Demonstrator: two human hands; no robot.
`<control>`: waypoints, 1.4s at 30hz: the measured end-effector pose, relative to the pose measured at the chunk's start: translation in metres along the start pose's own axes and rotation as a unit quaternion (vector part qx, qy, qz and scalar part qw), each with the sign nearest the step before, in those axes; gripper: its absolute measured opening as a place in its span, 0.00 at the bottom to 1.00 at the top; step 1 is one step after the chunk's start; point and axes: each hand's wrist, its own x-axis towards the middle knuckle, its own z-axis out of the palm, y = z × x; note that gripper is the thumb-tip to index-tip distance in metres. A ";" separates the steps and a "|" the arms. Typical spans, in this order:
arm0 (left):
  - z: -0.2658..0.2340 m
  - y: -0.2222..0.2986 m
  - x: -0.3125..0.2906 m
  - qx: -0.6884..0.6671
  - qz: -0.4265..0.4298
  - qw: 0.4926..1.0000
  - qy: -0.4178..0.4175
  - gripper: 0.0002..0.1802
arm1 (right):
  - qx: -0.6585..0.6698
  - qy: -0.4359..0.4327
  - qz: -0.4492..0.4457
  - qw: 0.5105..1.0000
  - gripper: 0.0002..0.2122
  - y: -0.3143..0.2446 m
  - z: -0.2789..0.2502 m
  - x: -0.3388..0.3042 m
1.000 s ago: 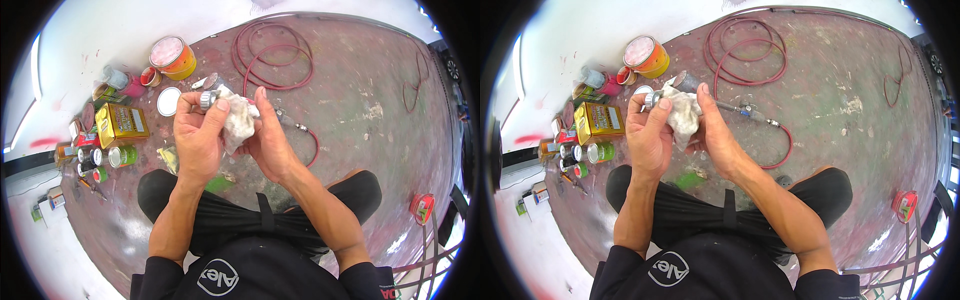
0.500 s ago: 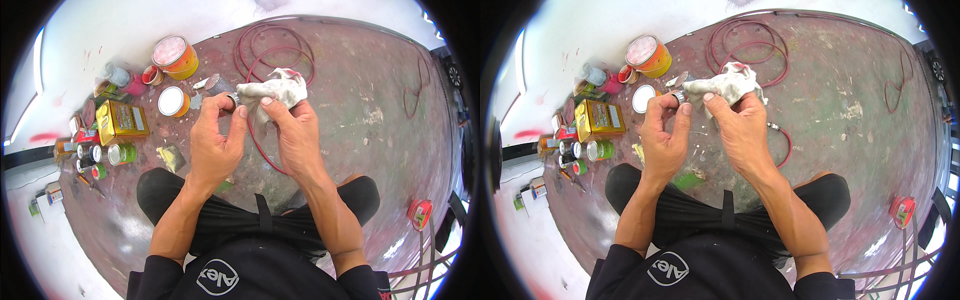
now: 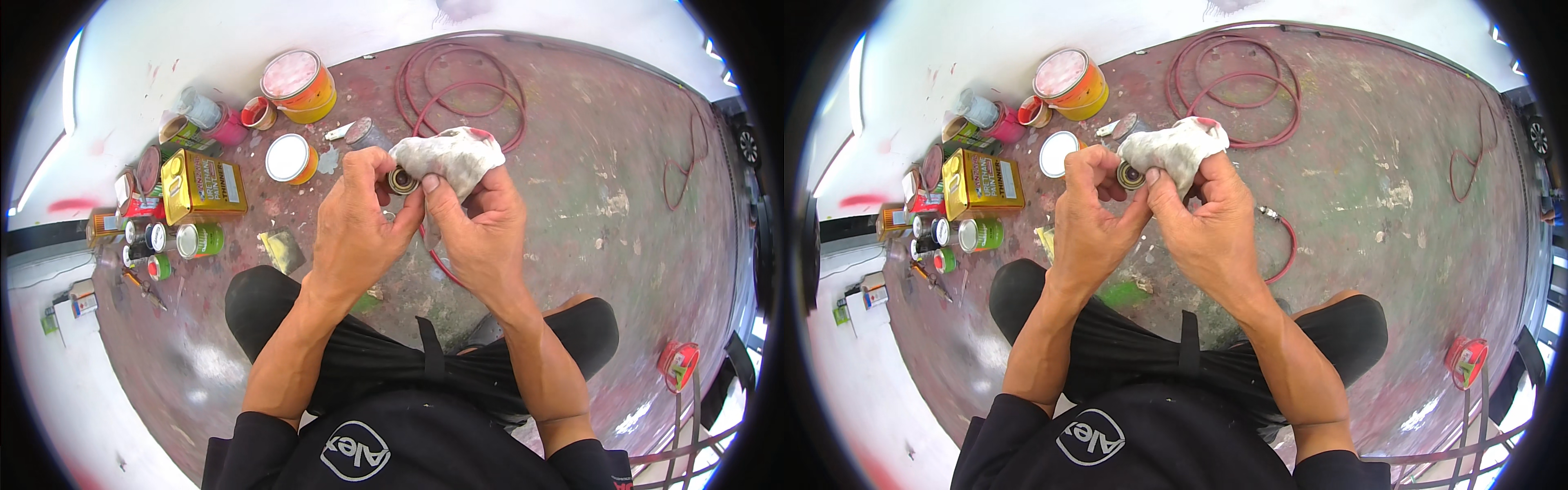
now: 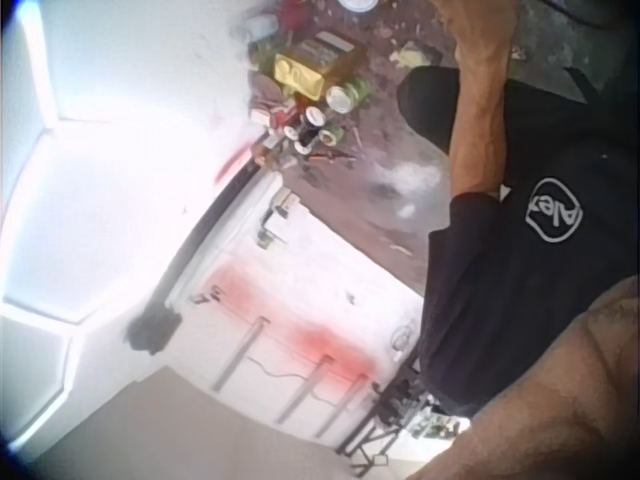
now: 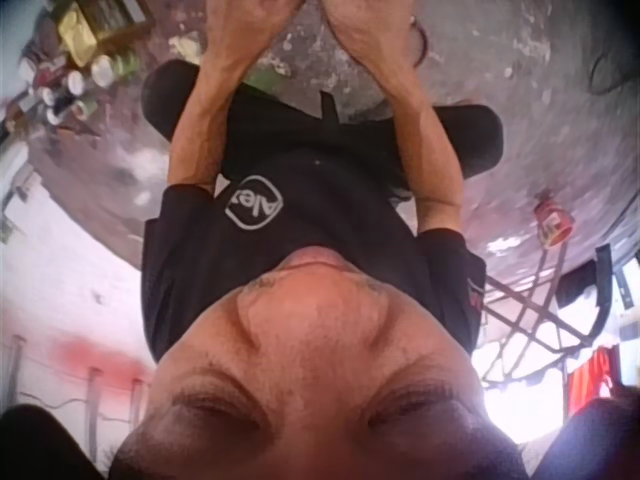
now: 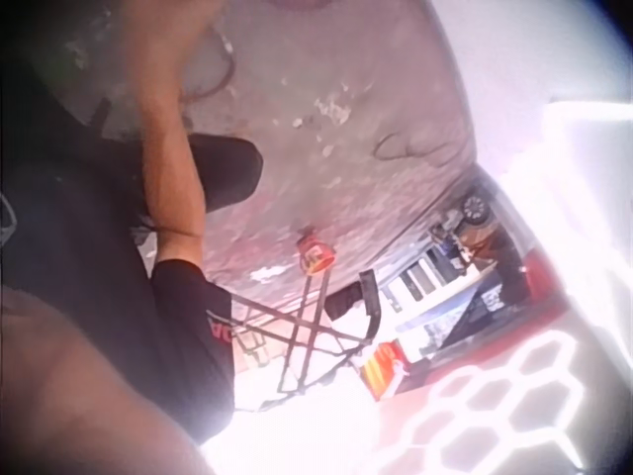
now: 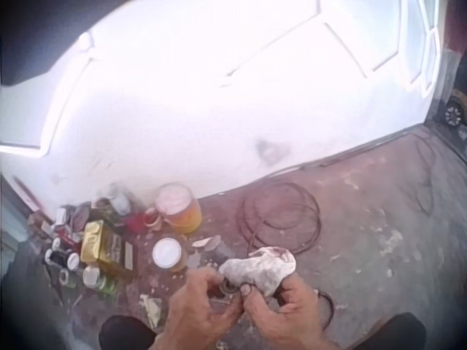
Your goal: The person cleans a spray gun nozzle with a cloth, then assembles the spray gun. They walk to a black car bumper mounted on a stand and apply masking tape around the red reflector area to prepare it for painting.
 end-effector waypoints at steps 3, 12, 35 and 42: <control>0.000 -0.003 0.001 0.012 0.021 1.000 0.019 0.24 | -0.001 0.005 0.010 1.000 0.13 0.000 -0.003 0.002; -0.006 -0.009 0.004 0.039 0.058 0.997 -0.011 0.24 | -0.315 -0.095 -0.187 0.926 0.14 0.001 -0.012 0.004; -0.033 -0.025 -0.023 -0.033 0.079 0.987 -0.132 0.22 | -0.219 -0.173 -0.042 0.959 0.17 -0.024 -0.034 -0.001; -0.040 -0.016 -0.019 -0.236 -0.089 0.957 -0.143 0.23 | -0.240 -0.218 -0.074 0.943 0.18 -0.032 -0.035 -0.008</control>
